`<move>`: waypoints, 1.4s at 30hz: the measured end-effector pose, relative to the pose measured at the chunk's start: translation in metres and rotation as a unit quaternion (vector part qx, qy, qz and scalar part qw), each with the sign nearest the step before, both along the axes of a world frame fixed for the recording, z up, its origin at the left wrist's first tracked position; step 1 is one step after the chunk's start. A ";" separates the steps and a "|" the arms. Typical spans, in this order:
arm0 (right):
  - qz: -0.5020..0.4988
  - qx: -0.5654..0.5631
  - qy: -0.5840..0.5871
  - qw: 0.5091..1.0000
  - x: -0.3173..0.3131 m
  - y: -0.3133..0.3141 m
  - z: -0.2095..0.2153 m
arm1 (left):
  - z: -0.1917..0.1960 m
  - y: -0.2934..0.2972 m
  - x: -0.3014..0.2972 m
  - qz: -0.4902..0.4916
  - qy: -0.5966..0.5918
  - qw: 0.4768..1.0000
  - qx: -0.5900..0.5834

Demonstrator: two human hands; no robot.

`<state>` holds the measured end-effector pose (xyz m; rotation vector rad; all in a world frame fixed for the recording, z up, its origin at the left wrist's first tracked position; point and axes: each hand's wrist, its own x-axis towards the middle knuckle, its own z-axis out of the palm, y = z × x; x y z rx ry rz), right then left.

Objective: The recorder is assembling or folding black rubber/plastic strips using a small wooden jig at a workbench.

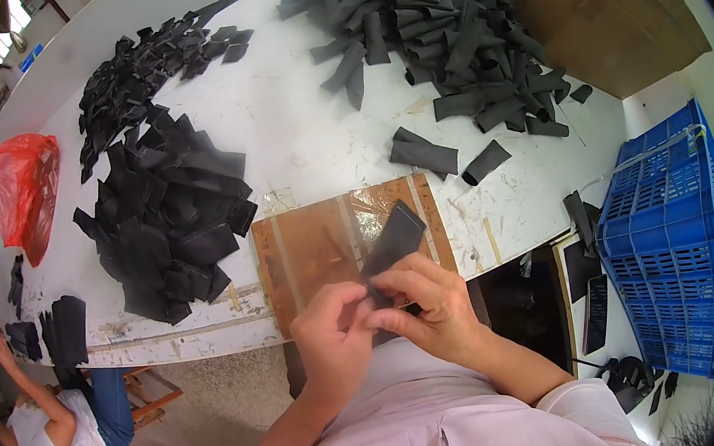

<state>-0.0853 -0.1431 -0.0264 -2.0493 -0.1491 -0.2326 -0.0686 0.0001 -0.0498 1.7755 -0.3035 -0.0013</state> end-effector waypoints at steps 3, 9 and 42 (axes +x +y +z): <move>0.018 -0.014 -0.075 0.997 0.006 0.000 -0.009 | 0.002 -0.011 -0.001 0.039 0.057 0.997 -0.022; -0.067 -0.144 -0.129 0.979 0.018 0.012 -0.025 | -0.009 -0.015 0.007 0.159 -0.003 0.986 -0.040; 0.182 0.474 0.122 0.853 0.017 0.008 -0.003 | 0.049 0.022 0.007 -0.211 0.322 0.801 -0.459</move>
